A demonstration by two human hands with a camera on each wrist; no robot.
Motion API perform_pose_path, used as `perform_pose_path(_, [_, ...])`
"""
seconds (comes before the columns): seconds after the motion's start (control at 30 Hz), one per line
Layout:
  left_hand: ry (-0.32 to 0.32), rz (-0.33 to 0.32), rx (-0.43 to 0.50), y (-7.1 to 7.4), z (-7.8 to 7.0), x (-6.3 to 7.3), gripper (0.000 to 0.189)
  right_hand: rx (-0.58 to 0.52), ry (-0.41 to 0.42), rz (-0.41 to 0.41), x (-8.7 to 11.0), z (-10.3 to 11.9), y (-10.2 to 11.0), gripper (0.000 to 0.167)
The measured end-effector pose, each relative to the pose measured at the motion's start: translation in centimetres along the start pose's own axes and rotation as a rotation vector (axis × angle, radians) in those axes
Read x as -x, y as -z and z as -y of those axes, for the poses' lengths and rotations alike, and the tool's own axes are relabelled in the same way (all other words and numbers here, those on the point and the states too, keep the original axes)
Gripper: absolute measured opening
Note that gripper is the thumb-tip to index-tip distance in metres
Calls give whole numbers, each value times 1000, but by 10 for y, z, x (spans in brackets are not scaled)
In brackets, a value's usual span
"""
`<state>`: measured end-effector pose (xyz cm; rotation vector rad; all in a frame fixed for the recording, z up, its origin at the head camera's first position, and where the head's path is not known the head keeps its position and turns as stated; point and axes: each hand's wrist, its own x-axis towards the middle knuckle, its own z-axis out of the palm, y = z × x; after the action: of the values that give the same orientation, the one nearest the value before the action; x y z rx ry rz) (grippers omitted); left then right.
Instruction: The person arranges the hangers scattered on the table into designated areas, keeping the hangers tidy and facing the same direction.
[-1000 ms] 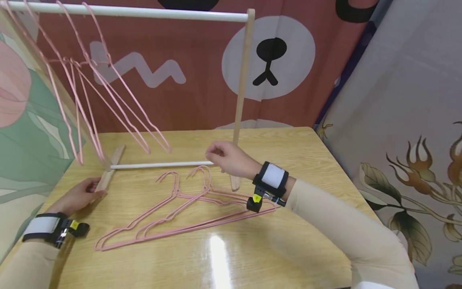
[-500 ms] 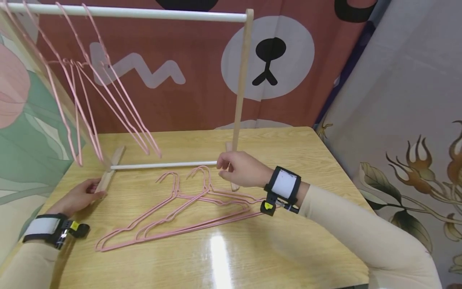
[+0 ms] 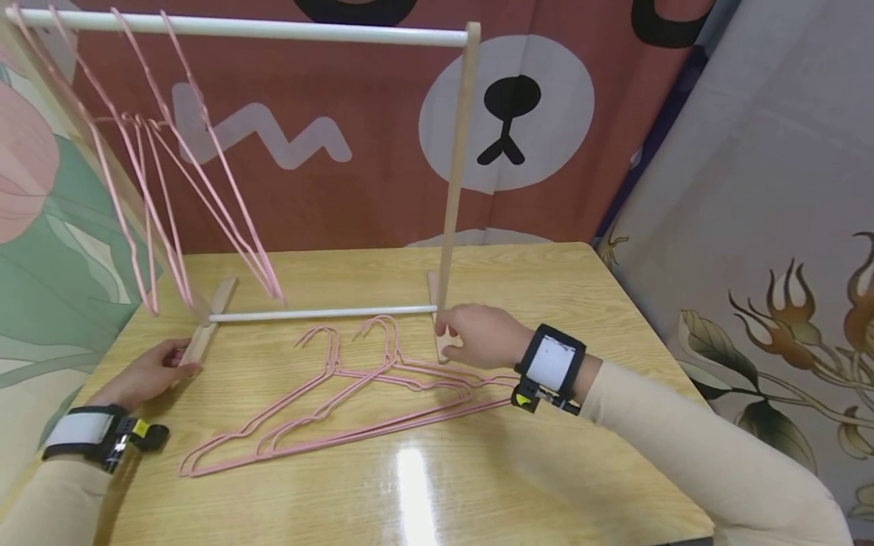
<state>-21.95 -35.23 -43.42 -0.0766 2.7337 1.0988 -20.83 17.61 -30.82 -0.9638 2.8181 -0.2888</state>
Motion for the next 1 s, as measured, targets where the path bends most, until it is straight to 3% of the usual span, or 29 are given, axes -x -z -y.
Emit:
perform_pose_path(0.23, [9, 5, 11, 0, 1, 0, 63, 44, 3, 62, 4, -13, -7, 26])
perform_pose_path(0.5, [-7, -3, 15, 0, 4, -1, 63, 66, -47, 177, 3, -27, -19, 31])
perform_pose_path(0.77, [-4, -3, 14, -1, 4, -2, 63, 88, -83, 242, -1, -44, -30, 36])
perform_pose_path(1.0, [-24, -2, 3, 0, 4, -1, 63, 109, -97, 278, -3, -56, -41, 30])
